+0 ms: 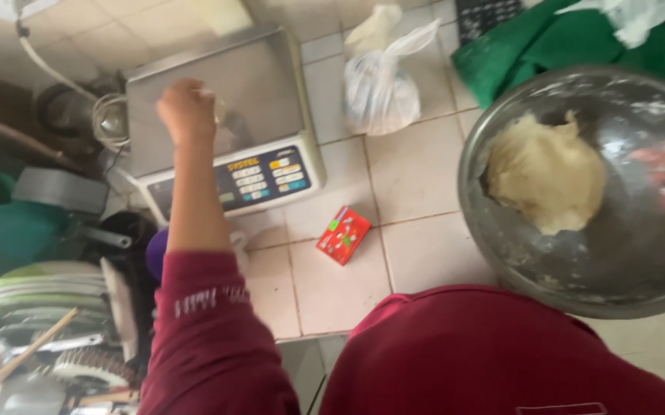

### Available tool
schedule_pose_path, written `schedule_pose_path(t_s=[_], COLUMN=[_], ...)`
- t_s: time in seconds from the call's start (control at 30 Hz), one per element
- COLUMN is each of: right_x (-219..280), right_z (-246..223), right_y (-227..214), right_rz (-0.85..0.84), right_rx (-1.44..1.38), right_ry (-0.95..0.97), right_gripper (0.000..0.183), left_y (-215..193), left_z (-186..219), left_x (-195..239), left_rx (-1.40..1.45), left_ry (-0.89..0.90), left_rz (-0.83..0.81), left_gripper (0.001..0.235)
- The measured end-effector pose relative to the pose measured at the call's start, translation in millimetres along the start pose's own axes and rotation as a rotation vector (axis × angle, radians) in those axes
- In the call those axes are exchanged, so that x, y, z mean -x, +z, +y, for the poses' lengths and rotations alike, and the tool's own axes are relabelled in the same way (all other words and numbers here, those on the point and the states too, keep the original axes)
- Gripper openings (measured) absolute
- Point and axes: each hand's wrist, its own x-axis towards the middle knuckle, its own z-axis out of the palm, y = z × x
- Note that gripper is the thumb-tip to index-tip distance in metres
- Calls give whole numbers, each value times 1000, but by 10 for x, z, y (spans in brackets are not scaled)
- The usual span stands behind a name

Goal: The person is dividing bread dough into portions using a scale and rolling them into balls on a kitchen counter.

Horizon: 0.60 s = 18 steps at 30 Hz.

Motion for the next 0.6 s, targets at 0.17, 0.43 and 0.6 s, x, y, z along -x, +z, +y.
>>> schedule_pose_path(t_s=[0.17, 0.43, 0.6], right_x=[-193, -338, 146], right_z=[488, 186, -259], right_y=[510, 1451, 1306], right_rz=[-11, -56, -390], right_rx=[-237, -786, 211], right_ry=[-23, -53, -380], right_gripper=[43, 68, 69], left_y=[-359, -162, -1341], left_z=[2004, 4326, 4920], left_x=[1015, 2670, 2061], left_rx=[667, 1298, 1649], left_ry=[8, 292, -1238], left_rz=[-6, -202, -790], left_gripper=[9, 52, 101])
